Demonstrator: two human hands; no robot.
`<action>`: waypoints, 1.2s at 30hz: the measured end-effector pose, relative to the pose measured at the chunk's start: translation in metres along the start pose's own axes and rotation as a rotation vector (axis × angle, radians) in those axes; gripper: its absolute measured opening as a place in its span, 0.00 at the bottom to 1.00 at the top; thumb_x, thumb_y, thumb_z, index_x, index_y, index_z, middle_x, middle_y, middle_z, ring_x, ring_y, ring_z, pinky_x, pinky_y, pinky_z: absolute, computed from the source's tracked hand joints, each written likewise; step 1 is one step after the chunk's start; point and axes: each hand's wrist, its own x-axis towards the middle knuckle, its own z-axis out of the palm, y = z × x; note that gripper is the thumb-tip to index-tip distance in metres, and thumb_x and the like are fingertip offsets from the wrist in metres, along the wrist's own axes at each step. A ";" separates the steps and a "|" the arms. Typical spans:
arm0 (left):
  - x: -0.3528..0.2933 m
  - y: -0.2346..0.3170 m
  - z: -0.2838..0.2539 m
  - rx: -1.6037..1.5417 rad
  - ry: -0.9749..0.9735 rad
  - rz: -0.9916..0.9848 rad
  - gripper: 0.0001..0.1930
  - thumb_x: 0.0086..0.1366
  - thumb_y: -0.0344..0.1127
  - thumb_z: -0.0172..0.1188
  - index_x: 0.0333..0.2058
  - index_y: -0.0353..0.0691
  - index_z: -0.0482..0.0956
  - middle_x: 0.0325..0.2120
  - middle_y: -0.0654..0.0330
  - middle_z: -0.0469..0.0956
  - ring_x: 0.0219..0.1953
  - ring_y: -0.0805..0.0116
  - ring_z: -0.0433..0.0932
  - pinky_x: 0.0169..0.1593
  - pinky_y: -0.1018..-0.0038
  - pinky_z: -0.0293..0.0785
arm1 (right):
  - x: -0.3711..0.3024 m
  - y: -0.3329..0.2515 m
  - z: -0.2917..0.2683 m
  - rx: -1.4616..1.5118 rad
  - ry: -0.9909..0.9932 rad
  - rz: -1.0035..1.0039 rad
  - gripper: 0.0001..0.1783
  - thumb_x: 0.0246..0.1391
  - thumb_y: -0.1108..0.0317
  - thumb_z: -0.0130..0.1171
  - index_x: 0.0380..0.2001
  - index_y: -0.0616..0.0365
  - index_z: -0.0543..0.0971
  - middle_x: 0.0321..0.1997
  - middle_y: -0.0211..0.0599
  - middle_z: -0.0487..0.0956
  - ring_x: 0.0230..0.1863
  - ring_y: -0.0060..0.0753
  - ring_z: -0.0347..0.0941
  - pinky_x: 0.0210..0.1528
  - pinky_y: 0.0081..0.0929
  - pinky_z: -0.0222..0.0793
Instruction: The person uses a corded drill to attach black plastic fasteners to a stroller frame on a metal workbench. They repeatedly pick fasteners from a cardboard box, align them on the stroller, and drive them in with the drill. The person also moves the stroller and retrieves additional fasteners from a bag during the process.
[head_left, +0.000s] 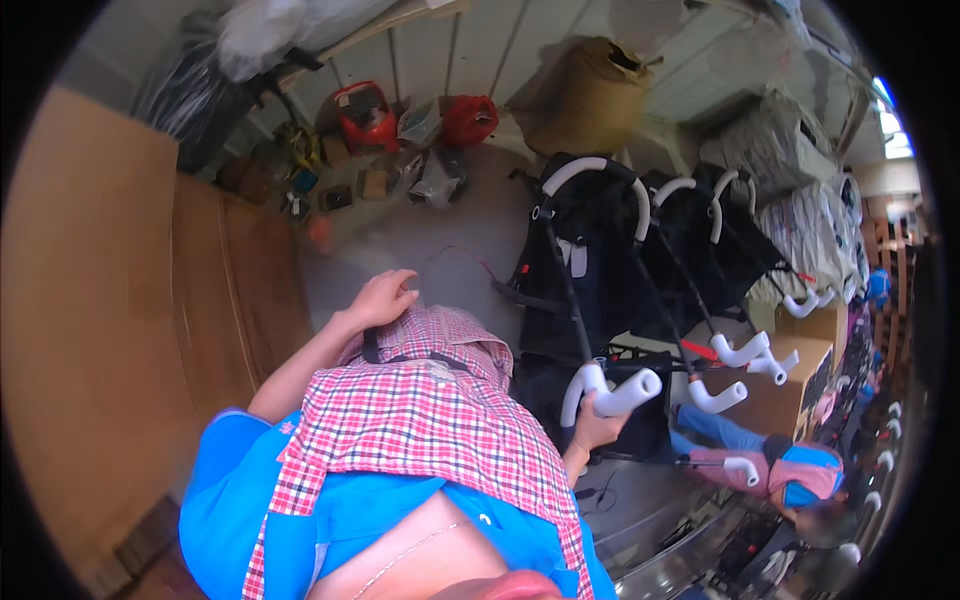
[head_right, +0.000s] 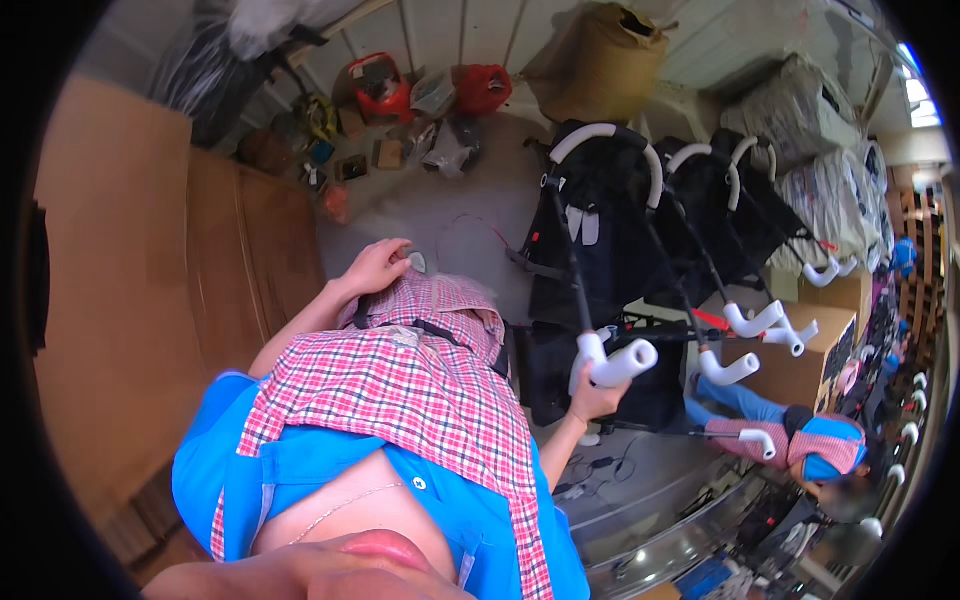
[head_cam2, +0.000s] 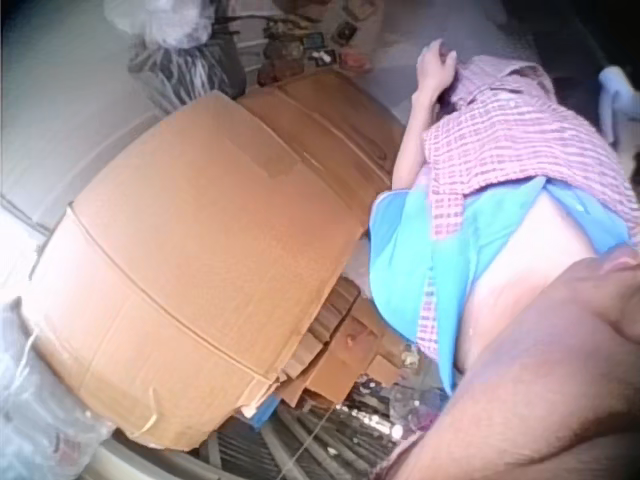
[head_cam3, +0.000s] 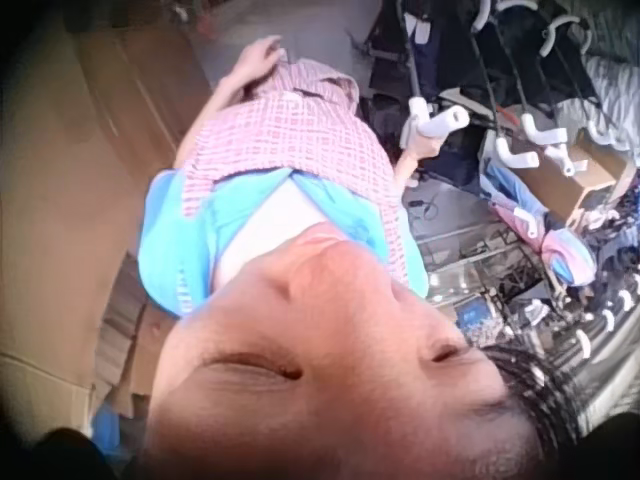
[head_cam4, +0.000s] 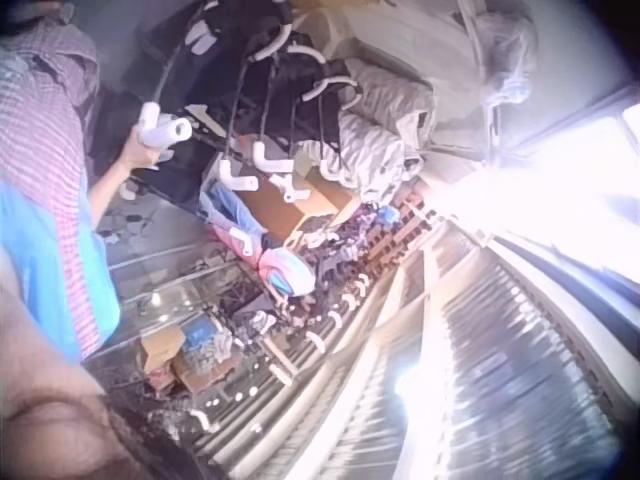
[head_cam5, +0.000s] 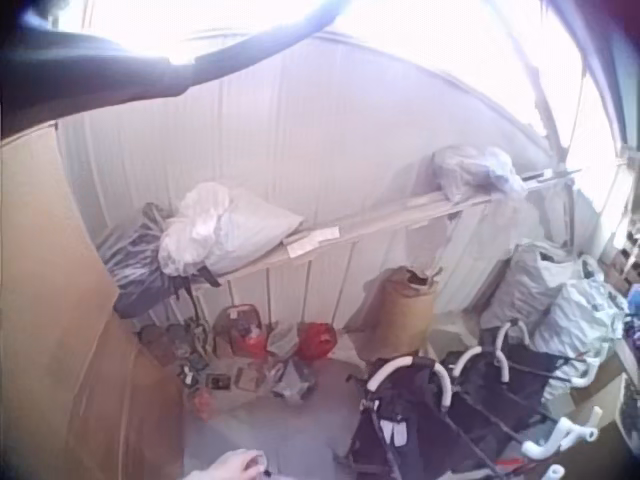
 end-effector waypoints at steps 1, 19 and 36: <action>0.020 -0.001 -0.013 0.045 -0.059 0.028 0.23 0.61 0.40 0.58 0.53 0.37 0.73 0.40 0.49 0.77 0.43 0.54 0.77 0.48 0.63 0.73 | -0.002 0.007 -0.006 -0.110 0.037 0.040 0.40 0.35 0.55 0.75 0.52 0.62 0.73 0.43 0.50 0.80 0.44 0.52 0.79 0.45 0.43 0.75; 0.363 0.123 -0.036 0.325 -0.580 0.336 0.26 0.60 0.45 0.57 0.54 0.35 0.72 0.39 0.47 0.79 0.45 0.48 0.77 0.50 0.59 0.73 | 0.028 0.011 0.067 -0.556 1.252 0.590 0.29 0.38 0.64 0.73 0.43 0.62 0.72 0.43 0.48 0.77 0.43 0.54 0.76 0.45 0.47 0.72; 0.867 0.310 0.051 0.006 -0.093 0.209 0.26 0.65 0.50 0.57 0.51 0.33 0.73 0.37 0.55 0.79 0.42 0.65 0.77 0.45 0.68 0.72 | 0.354 -0.251 0.430 1.294 -0.098 0.906 0.19 0.63 0.74 0.50 0.56 0.68 0.70 0.59 0.45 0.72 0.58 0.36 0.71 0.60 0.30 0.67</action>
